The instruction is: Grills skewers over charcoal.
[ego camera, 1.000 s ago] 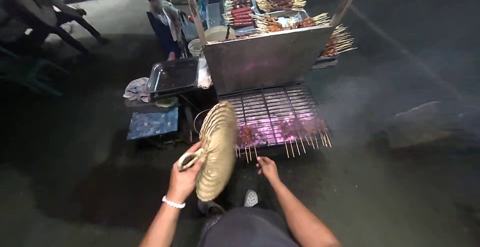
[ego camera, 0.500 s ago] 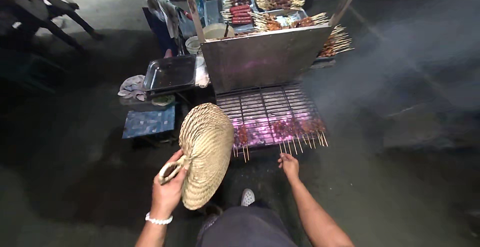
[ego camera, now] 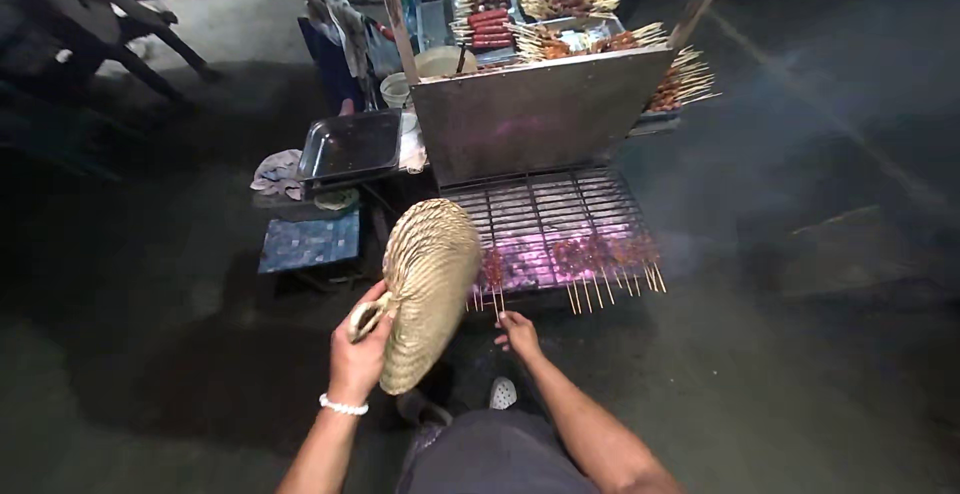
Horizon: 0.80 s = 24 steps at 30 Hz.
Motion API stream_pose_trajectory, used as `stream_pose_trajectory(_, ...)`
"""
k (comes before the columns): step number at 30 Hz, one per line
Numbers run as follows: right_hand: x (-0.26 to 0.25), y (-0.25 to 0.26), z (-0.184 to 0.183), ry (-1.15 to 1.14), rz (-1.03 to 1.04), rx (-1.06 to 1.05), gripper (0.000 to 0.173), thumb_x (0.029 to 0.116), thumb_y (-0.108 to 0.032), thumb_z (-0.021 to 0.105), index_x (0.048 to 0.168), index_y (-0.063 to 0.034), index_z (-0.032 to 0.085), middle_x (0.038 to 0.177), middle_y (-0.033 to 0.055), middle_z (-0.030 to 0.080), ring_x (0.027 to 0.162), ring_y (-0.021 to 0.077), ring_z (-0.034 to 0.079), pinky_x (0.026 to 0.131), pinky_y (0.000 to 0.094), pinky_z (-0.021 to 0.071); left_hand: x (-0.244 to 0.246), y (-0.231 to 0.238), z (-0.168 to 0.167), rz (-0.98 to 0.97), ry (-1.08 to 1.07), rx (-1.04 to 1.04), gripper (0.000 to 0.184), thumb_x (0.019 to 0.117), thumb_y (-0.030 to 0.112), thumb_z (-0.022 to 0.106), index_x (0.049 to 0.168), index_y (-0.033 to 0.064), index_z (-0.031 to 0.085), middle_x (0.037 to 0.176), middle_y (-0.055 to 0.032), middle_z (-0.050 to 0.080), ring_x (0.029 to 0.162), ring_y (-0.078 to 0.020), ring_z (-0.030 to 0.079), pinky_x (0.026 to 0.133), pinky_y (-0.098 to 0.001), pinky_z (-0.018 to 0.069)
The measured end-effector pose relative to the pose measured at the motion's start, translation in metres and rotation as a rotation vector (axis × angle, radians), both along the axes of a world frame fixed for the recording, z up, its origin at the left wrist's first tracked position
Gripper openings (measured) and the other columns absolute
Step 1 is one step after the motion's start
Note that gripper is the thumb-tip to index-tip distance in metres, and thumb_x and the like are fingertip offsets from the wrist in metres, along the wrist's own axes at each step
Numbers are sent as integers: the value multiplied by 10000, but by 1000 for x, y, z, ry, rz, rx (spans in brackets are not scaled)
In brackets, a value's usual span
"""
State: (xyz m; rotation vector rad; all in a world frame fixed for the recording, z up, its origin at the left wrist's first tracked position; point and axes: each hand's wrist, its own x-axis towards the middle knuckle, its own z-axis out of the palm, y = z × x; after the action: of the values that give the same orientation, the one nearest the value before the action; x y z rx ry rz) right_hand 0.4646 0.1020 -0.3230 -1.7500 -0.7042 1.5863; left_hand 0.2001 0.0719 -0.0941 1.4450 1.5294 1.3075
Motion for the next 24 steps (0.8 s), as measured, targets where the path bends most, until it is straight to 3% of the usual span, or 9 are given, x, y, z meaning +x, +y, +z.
stream_pose_trajectory(3,-12,10,2,88,-103,-2,341,1104,-302,510,1290,-40,624,970,116,754,614,184,680,528,313,547,-4,-3,1,-13,72,59,444,914,-7,659,1355,-22,609,1329,-98,675,1194,-99,652,1045,-261,526)
stream_pose_trajectory(7,-1,13,2,111,-269,56,252,1081,-199,558,1163,-6,699,743,55,651,506,102,535,467,244,454,-14,-13,3,42,14,63,463,883,-37,667,1340,-61,596,1308,-103,682,1156,-78,666,1014,-236,537)
stream_pose_trajectory(16,86,-7,-10,25,-432,141,247,1086,-180,541,1164,-8,700,738,33,629,515,87,516,471,233,444,-32,-27,1,109,7,51,480,860,-38,671,1330,-85,586,1311,-127,672,1151,-82,665,998,-228,542)
stream_pose_trajectory(24,103,5,-11,-68,-420,103,299,1099,-234,519,1209,-13,688,808,74,721,509,123,585,470,274,486,-19,-11,9,26,3,59,498,844,-39,686,1329,-85,586,1296,-117,682,1149,-81,668,996,-228,544)
